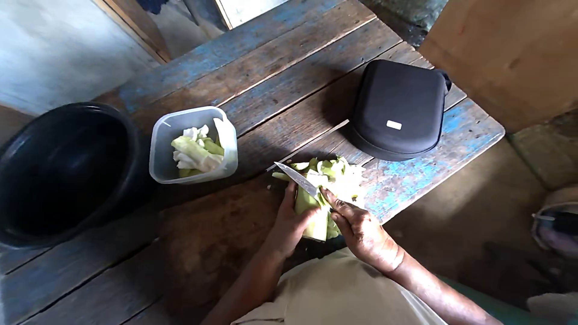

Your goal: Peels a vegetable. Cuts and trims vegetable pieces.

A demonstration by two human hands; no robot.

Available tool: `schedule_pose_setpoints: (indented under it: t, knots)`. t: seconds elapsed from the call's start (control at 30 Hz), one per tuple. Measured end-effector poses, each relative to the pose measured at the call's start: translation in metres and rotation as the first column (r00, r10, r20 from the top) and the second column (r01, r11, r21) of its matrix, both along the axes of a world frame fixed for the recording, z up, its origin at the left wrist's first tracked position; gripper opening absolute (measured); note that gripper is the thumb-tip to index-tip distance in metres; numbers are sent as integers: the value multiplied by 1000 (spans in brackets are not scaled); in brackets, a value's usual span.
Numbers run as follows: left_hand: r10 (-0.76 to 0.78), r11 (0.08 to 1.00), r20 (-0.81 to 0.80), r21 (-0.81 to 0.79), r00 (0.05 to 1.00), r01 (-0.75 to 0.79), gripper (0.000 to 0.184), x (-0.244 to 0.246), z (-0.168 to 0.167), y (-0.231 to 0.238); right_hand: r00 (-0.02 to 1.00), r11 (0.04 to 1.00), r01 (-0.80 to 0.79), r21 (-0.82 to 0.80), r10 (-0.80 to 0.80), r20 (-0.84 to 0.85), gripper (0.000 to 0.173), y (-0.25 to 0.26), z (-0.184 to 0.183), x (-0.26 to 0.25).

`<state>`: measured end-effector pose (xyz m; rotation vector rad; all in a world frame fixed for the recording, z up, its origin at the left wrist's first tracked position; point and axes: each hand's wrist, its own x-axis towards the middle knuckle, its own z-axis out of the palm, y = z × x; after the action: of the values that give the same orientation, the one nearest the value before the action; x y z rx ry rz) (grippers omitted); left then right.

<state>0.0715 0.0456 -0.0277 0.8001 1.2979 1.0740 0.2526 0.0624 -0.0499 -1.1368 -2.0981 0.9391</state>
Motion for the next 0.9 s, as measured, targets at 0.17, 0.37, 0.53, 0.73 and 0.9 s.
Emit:
schedule_pose_setpoints:
  t: [0.17,0.37,0.53,0.73,0.9]
  knots:
    - [-20,1000,-19,-15,1000,20,82,4,2,-4,998,998,55,16,-55,-15,42,2,-4,-3]
    - [-163,987,29,-7,986,163,81,4,6,-16,984,975,140,-170,-156,-85,41,13,-7,0]
    - [-26,996,305,-78,952,53,73,-1,-5,-16,994,826,9,-564,-71,-88,37,27,2,18]
    - [138,990,453,-71,881,-119,53,-15,-17,3,997,830,-14,-557,-33,-74,42,21,3,13]
    - [273,961,400,-67,875,-269,41,-10,-11,22,978,902,-93,-422,4,-207,49,7,16,11]
